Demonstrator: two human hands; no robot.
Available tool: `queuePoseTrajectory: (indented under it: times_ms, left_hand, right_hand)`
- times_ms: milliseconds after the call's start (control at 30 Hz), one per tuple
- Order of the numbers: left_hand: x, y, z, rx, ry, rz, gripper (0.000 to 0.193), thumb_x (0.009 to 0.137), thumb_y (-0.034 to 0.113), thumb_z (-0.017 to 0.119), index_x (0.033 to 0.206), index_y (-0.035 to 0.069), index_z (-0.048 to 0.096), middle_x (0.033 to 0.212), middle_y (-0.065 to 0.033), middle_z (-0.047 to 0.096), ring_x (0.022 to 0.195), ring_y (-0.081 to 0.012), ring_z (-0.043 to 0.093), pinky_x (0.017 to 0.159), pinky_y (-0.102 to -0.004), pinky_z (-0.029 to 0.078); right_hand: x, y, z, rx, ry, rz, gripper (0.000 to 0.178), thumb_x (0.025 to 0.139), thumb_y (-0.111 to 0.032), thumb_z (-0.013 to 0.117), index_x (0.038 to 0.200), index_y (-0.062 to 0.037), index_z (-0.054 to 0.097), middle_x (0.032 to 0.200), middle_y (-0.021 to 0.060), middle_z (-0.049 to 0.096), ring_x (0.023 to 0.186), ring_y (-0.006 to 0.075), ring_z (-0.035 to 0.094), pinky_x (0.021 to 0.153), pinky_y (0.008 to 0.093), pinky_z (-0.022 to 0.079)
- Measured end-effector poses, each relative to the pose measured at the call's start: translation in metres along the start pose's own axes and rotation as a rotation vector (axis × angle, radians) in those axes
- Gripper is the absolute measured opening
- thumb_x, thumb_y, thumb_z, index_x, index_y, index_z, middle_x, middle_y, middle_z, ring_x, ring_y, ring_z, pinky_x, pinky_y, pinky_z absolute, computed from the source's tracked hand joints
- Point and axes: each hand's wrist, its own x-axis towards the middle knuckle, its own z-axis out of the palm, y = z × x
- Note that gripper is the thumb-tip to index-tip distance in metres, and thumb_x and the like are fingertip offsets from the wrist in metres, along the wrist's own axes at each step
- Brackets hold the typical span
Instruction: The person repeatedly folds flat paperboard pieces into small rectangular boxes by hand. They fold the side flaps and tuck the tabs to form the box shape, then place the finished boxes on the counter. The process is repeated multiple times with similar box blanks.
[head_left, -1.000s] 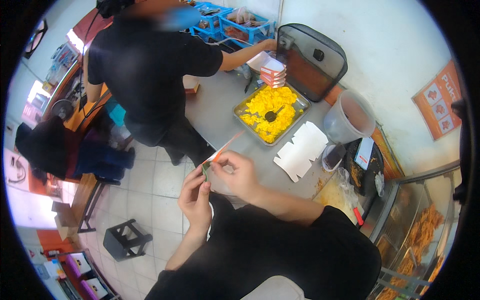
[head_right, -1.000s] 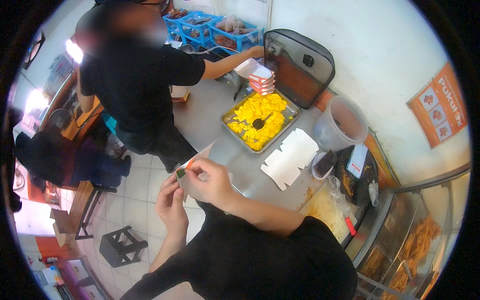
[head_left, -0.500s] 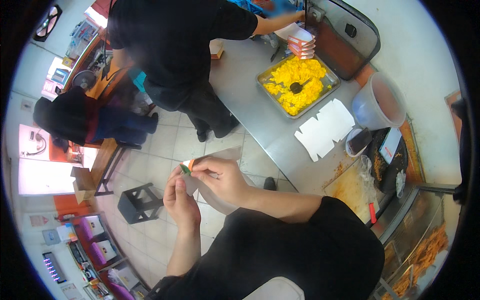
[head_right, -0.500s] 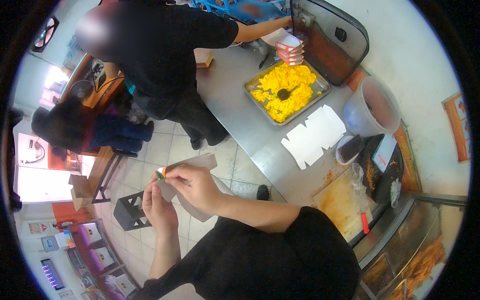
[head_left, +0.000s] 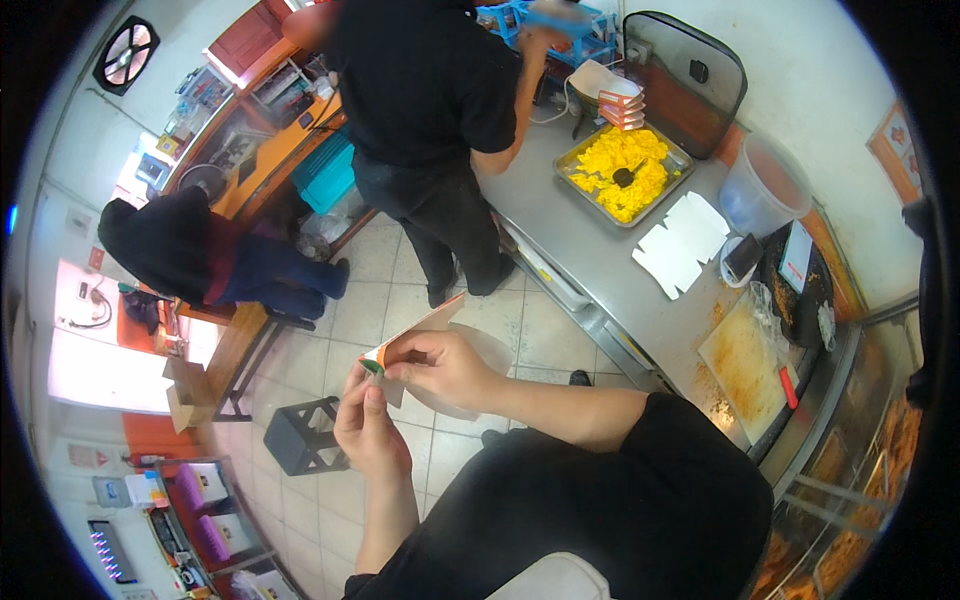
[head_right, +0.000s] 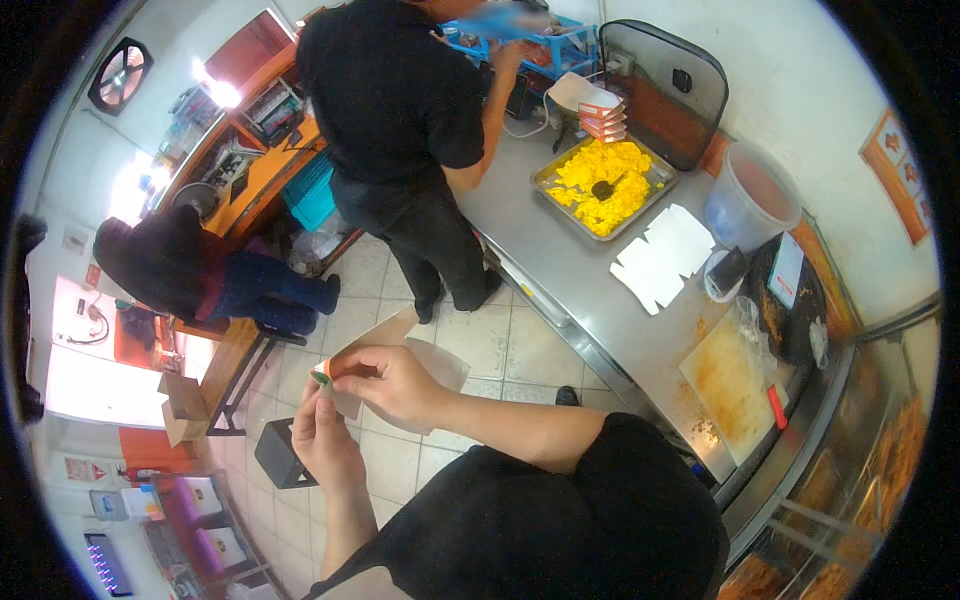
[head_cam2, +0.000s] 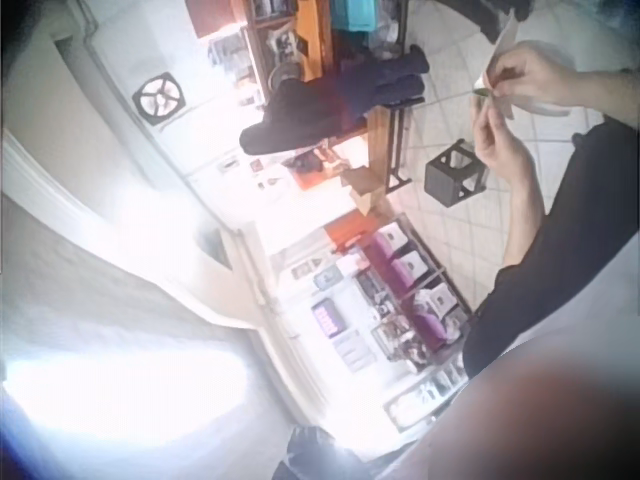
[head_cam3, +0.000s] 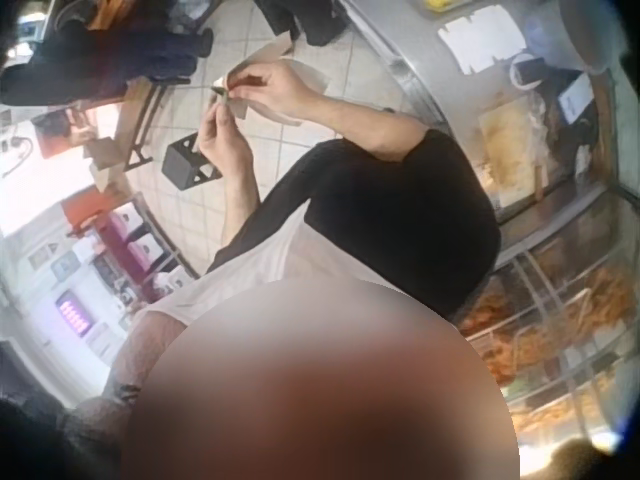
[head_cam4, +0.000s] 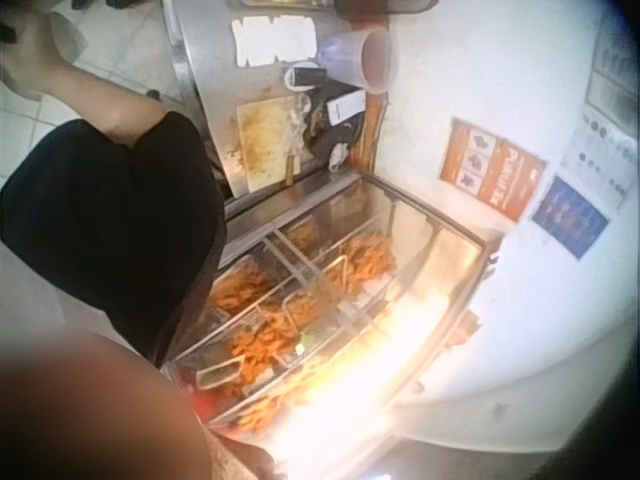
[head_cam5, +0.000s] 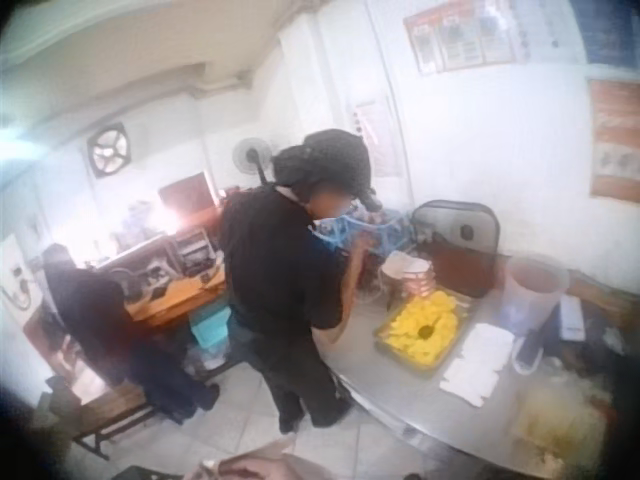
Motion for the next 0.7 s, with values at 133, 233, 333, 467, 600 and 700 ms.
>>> queuePoseTrajectory:
  times_ms: [133,233,333,467,600,700]
  left_hand:
    - [-0.007,0.014,-0.059,-0.101,-0.025,0.002,0.019,0.101,0.010,0.072,0.116,-0.002,0.073,0.150,-0.0283,0.055,0.140,-0.0333,0.054,0.120,-0.0484,0.039]
    - [-0.015,0.027,-0.092,0.058,-0.012,0.117,0.016,0.101,0.009,0.072,0.113,-0.002,0.073,0.149,-0.0283,0.056,0.139,-0.0328,0.054,0.119,-0.0485,0.040]
    - [-0.023,0.038,-0.113,-0.030,0.027,0.153,0.013,0.101,0.006,0.070,0.112,-0.002,0.073,0.147,-0.0274,0.058,0.134,-0.0329,0.059,0.114,-0.0463,0.046]
    - [-0.030,0.047,-0.144,0.385,-0.097,0.466,0.019,0.091,-0.002,0.075,0.110,-0.001,0.076,0.140,-0.0270,0.064,0.129,-0.0339,0.064,0.107,-0.0435,0.051]
    - [-0.030,0.045,-0.183,0.452,-0.202,0.536,0.028,0.088,0.001,0.079,0.116,0.001,0.076,0.136,-0.0260,0.067,0.124,-0.0349,0.066,0.104,-0.0430,0.051]
    - [-0.040,0.038,-0.207,0.075,-0.099,0.322,0.035,0.088,0.001,0.078,0.123,0.003,0.073,0.135,-0.0224,0.068,0.122,-0.0341,0.066,0.105,-0.0430,0.052]
  right_hand:
    - [-0.006,0.036,0.053,-0.168,-0.013,-0.031,0.022,0.100,-0.005,0.071,0.121,0.0016,0.071,0.115,0.0062,0.074,0.106,0.0139,0.068,0.096,0.0311,0.055]
    - [-0.013,0.064,0.095,-0.064,-0.004,-0.008,0.021,0.103,-0.008,0.068,0.122,0.0012,0.070,0.112,0.0064,0.073,0.104,0.0141,0.068,0.094,0.0313,0.056]
    - [-0.016,0.075,0.132,0.346,-0.045,0.183,0.028,0.108,-0.011,0.059,0.134,-0.0022,0.063,0.127,0.0081,0.068,0.115,0.0175,0.066,0.099,0.0351,0.056]
    - [-0.032,0.075,0.166,0.432,0.141,0.245,0.026,0.109,-0.010,0.057,0.134,-0.0040,0.056,0.127,0.0071,0.064,0.110,0.0152,0.065,0.097,0.0342,0.055]
    - [-0.045,0.094,0.182,0.319,0.151,0.211,0.028,0.112,-0.017,0.053,0.137,-0.0042,0.054,0.131,0.0089,0.063,0.115,0.0185,0.063,0.104,0.0397,0.052]
    - [-0.061,0.113,0.188,0.363,0.079,0.415,0.034,0.114,-0.026,0.049,0.140,-0.0046,0.055,0.136,0.0099,0.062,0.119,0.0213,0.061,0.108,0.0423,0.049]
